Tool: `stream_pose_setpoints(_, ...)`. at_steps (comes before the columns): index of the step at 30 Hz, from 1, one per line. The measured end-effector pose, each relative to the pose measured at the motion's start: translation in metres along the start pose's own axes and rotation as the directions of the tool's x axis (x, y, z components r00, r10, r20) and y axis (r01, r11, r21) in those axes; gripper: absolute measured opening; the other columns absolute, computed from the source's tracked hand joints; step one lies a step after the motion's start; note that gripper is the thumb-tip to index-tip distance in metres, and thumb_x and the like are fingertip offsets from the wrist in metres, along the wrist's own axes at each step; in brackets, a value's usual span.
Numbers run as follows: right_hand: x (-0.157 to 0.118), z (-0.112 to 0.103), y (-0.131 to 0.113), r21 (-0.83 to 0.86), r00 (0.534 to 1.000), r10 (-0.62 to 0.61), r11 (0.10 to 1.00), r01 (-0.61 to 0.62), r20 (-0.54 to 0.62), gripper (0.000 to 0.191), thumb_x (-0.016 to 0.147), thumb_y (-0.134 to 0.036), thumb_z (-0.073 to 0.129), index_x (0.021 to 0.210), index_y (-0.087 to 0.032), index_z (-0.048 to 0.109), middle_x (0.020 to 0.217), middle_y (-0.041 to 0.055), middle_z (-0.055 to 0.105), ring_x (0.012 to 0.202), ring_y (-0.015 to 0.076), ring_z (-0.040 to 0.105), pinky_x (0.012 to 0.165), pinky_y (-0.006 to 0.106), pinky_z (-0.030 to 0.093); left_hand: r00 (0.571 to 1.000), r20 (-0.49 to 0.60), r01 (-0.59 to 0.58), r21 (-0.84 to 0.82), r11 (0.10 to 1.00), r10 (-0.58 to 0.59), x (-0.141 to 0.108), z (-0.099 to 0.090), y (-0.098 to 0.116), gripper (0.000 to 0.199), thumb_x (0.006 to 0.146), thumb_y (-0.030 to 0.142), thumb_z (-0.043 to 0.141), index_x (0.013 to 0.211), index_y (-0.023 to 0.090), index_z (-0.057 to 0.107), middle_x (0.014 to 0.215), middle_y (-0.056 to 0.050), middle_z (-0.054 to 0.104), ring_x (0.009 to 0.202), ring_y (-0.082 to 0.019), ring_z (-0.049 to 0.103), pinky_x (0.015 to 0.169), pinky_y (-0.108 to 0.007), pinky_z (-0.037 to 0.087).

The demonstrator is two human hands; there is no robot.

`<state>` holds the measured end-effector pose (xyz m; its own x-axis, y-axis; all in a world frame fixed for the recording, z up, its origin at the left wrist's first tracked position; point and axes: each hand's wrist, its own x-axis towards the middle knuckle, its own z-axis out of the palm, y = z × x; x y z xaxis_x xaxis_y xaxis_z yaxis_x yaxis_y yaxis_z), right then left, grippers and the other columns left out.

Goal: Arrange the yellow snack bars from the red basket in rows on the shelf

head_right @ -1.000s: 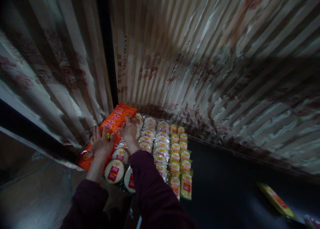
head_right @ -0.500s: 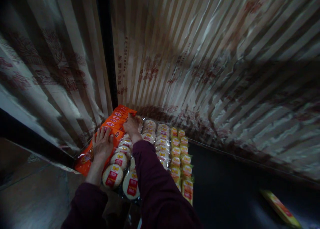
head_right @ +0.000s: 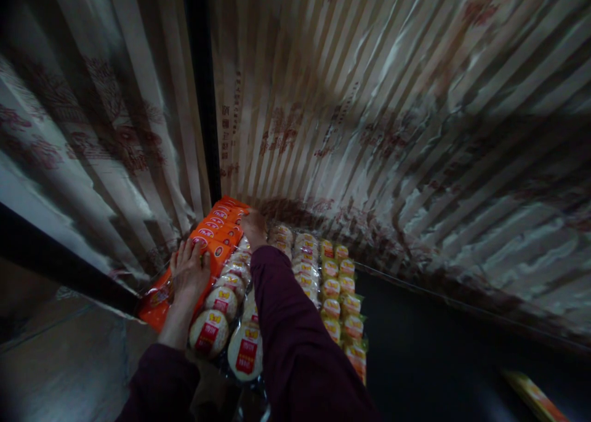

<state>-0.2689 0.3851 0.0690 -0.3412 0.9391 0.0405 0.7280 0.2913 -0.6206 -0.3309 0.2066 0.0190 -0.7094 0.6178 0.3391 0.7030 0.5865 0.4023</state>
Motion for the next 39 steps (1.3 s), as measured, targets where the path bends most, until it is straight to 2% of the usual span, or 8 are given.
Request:
stream_pose_setpoints(7, 0.002, 0.0, 0.0, -0.088, 0.998, 0.005, 0.996, -0.01, -0.059, 0.032, 0.087, -0.026, 0.044, 0.104, -0.02, 0.071, 0.1, 0.0062, 0.072, 0.091, 0.0175, 0.065, 0.079, 0.025, 0.046, 0.999, -0.032, -0.031, -0.001, 1.0, 0.031, -0.001, 0.003, -0.003, 0.046, 0.089, 0.031, 0.041, 0.125, 0.011, 0.06, 0.139, -0.016, 0.051, 0.135, -0.029, 0.039, 0.114, -0.048, 0.024)
stream_pose_setpoints(14, 0.007, 0.003, 0.003, -0.266, 0.984, -0.097, 0.962, 0.054, -0.15, 0.026, 0.084, -0.029, 0.056, 0.106, -0.027, 0.069, 0.115, 0.0064, 0.065, 0.112, 0.024, 0.049, 0.096, 0.036, 0.037, 0.992, -0.121, -0.039, -0.042, 0.998, 0.034, -0.001, 0.007, -0.003, 0.044, 0.086, 0.03, 0.045, 0.122, 0.011, 0.062, 0.138, -0.017, 0.052, 0.134, -0.031, 0.041, 0.112, -0.052, 0.028)
stream_pose_setpoints(20, -0.002, 0.009, -0.001, -0.285, 0.956, -0.253, 0.937, 0.204, -0.147, 0.036, 0.086, -0.021, 0.053, 0.12, -0.023, 0.063, 0.13, 0.0079, 0.057, 0.124, 0.0254, 0.037, 0.102, 0.037, 0.032, 0.997, -0.059, -0.042, 0.002, 0.999, 0.042, -0.001, 0.005, 0.0, 0.049, 0.087, 0.028, 0.043, 0.129, 0.006, 0.056, 0.142, -0.021, 0.045, 0.136, -0.032, 0.037, 0.115, -0.055, 0.02)
stream_pose_setpoints(24, -0.011, 0.017, -0.013, -0.266, 0.921, -0.391, 0.888, 0.375, -0.007, 0.033, 0.089, -0.021, 0.048, 0.117, -0.02, 0.066, 0.12, 0.0071, 0.064, 0.118, 0.0225, 0.044, 0.102, 0.032, 0.034, 0.998, -0.053, 0.017, 0.016, 1.0, -0.016, -0.001, 0.001, 0.0, 0.052, 0.087, 0.031, 0.045, 0.131, 0.005, 0.054, 0.145, -0.023, 0.041, 0.139, -0.034, 0.032, 0.114, -0.054, 0.022)
stream_pose_setpoints(29, -0.012, 0.024, -0.015, -0.298, 0.943, -0.319, 0.894, 0.333, 0.095, 0.038, 0.088, -0.023, 0.051, 0.125, -0.017, 0.061, 0.121, 0.0092, 0.065, 0.114, 0.0238, 0.051, 0.1, 0.033, 0.036, 1.0, -0.015, 0.019, 0.019, 1.0, -0.019, -0.002, 0.001, -0.003, 0.054, 0.087, 0.033, 0.045, 0.133, 0.005, 0.053, 0.145, -0.023, 0.041, 0.138, -0.035, 0.033, 0.114, -0.056, 0.022)
stream_pose_setpoints(32, -0.01, 0.022, -0.012, -0.302, 0.925, -0.347, 0.875, 0.379, 0.154, 0.036, 0.088, -0.022, 0.052, 0.123, -0.019, 0.063, 0.123, 0.0073, 0.065, 0.117, 0.0222, 0.052, 0.101, 0.031, 0.037, 1.0, -0.012, 0.014, 0.027, 1.0, -0.014, -0.002, 0.001, -0.004, 0.054, 0.087, 0.033, 0.045, 0.132, 0.005, 0.053, 0.144, -0.024, 0.042, 0.137, -0.035, 0.034, 0.113, -0.055, 0.022)
stream_pose_setpoints(37, -0.029, 0.018, -0.019, -0.319, 0.934, -0.349, 0.879, 0.355, 0.078, 0.039, 0.09, -0.024, 0.047, 0.126, -0.019, 0.06, 0.14, 0.008, 0.052, 0.133, 0.0253, 0.038, 0.11, 0.038, 0.029, 0.999, 0.017, 0.04, 0.003, 0.999, -0.04, 0.0, 0.001, -0.002, 0.056, 0.087, 0.034, 0.045, 0.135, 0.004, 0.05, 0.147, -0.023, 0.038, 0.14, -0.034, 0.029, 0.116, -0.052, 0.02)
stream_pose_setpoints(39, -0.046, 0.019, -0.028, -0.306, 0.927, -0.356, 0.875, 0.376, 0.122, 0.038, 0.091, -0.023, 0.043, 0.125, -0.019, 0.061, 0.141, 0.0081, 0.05, 0.134, 0.0239, 0.036, 0.112, 0.039, 0.026, 0.998, 0.044, 0.034, -0.01, 0.999, -0.033, 0.001, -0.002, -0.002, 0.056, 0.088, 0.033, 0.042, 0.137, 0.006, 0.048, 0.149, -0.021, 0.035, 0.142, -0.032, 0.026, 0.116, -0.052, 0.018)
